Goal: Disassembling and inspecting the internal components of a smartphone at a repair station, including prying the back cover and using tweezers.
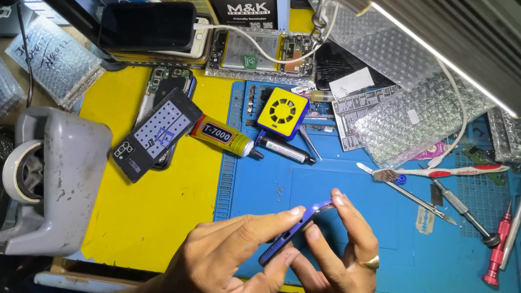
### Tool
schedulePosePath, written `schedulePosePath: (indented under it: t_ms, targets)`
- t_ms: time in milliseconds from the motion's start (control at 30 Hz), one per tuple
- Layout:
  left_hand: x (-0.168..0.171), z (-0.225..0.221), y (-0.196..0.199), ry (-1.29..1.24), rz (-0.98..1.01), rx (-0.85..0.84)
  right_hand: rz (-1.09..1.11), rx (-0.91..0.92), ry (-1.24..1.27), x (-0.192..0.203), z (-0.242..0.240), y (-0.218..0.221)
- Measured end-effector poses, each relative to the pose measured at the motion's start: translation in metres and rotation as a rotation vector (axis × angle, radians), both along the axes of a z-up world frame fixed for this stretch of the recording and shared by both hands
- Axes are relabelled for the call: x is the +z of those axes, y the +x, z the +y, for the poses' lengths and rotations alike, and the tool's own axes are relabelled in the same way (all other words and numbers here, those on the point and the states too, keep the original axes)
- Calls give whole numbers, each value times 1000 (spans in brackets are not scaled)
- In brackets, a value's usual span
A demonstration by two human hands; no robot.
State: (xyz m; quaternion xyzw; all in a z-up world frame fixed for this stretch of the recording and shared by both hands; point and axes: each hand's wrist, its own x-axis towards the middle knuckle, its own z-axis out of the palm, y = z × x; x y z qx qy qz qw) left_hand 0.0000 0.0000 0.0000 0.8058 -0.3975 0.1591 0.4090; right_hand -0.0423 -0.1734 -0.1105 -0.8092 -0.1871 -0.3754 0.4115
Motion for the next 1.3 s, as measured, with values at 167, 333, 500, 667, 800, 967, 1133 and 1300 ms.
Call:
schedulePosePath:
  t_ms: [167,333,500,667,800,967,1133,1300]
  targets:
    - [5,-5,-1,-6,-29,49,-23,-14,-28,3,0,-2]
    - [8,-8,1,-1,-44,74,-9,-28,-55,5,3,-3]
    - [8,-8,0,43,-80,90,-18,-11,-47,0,2,-6]
    - [7,-5,-3,84,-56,118,-16,-22,-77,0,1,-7]
    - [2,2,-4,96,31,82,-36,-65,-147,3,1,-7]
    - [8,6,-4,82,58,28,-88,-87,-150,4,3,-5]
    - [0,16,-7,95,17,-23,-104,-79,-143,-2,2,-6]
    - [-3,22,-10,119,-7,-62,-47,151,71,0,-7,-8]
